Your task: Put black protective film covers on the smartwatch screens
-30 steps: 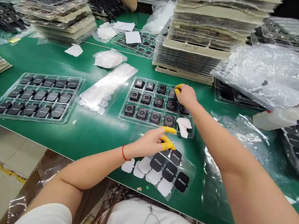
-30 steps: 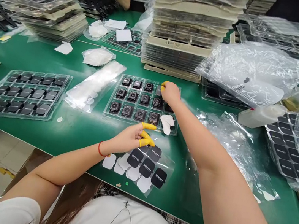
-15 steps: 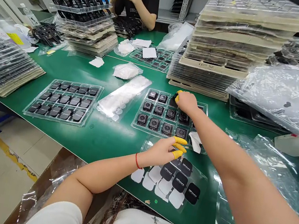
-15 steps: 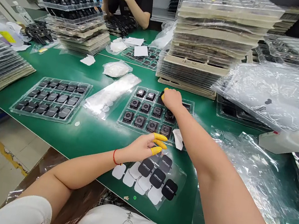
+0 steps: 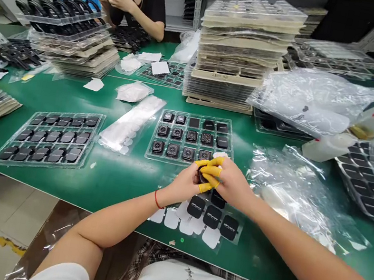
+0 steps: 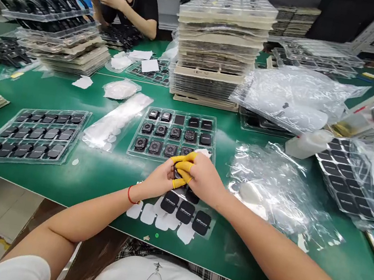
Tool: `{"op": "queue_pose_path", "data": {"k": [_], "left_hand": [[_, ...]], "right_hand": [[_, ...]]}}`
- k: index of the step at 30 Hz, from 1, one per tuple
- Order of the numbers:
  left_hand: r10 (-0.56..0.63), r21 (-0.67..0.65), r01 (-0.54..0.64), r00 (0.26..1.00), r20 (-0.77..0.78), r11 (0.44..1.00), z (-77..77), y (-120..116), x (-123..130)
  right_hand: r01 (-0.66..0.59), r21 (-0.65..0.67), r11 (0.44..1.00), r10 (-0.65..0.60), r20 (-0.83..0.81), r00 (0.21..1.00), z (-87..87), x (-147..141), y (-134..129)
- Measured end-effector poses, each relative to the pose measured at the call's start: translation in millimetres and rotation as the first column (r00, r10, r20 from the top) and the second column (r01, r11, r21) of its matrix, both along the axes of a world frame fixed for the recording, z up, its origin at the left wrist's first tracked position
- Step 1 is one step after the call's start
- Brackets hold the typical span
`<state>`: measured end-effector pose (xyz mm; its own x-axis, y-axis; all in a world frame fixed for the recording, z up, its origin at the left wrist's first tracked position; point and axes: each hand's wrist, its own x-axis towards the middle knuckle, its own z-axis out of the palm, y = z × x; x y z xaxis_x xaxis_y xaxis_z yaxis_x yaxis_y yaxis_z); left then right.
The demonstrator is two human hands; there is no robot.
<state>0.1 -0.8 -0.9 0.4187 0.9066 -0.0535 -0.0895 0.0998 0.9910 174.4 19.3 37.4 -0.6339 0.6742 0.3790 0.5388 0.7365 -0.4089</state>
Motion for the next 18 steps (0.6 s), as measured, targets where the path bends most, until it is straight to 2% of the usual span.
{"op": "queue_pose_path", "data": {"k": [2,3,4,5,6,7,8,9,11,13,16,18], "left_hand": [[-0.026,-0.034,0.025,0.999,-0.034,0.999,-1.2,-1,2],[-0.04,-0.069,0.037,0.998,-0.041,0.997,-1.1,-1,2],[-0.058,-0.112,0.053,0.997,-0.043,0.992,-0.3,0,1],[-0.073,-0.151,0.066,0.997,-0.04,0.986,0.9,1,0],[-0.08,-0.18,0.074,0.996,-0.03,0.981,2.7,2,-1],[-0.08,-0.191,0.075,0.997,-0.015,0.979,4.7,3,-2],[-0.078,-0.192,0.077,0.997,0.001,0.978,6.8,4,-3],[-0.075,-0.186,0.076,0.997,0.012,0.98,8.9,4,-4],[-0.072,-0.165,0.072,0.997,0.005,0.984,12.4,4,-5],[-0.068,-0.142,0.062,0.997,-0.038,0.988,14.3,4,-5],[-0.044,-0.116,0.036,0.996,-0.075,0.993,13.7,4,-4],[-0.034,-0.118,0.025,0.997,-0.072,0.993,11.5,5,-4]], "right_hand": [[0.009,-0.03,1.0,-0.01,-0.018,1.0,-2.3,18,1],[0.099,-0.071,0.993,-0.101,-0.026,0.995,-4.0,31,6],[0.239,-0.116,0.964,-0.239,0.008,0.971,-6.5,44,12],[0.411,-0.146,0.9,-0.406,0.069,0.911,-9.6,58,19],[0.565,-0.142,0.813,-0.54,0.18,0.822,-13.0,71,26],[0.657,-0.11,0.745,-0.608,0.293,0.738,-16.4,82,33],[0.708,-0.072,0.702,-0.641,0.369,0.673,-19.2,90,37],[0.721,-0.03,0.693,-0.646,0.418,0.638,-21.2,93,40],[0.682,0.036,0.73,-0.633,0.413,0.655,-22.4,88,42],[0.596,0.047,0.801,-0.573,0.349,0.742,-22.2,70,44],[0.463,-0.044,0.885,-0.441,0.231,0.867,-26.1,38,49],[0.408,-0.087,0.909,-0.384,0.21,0.899,-30.8,25,52]]}}
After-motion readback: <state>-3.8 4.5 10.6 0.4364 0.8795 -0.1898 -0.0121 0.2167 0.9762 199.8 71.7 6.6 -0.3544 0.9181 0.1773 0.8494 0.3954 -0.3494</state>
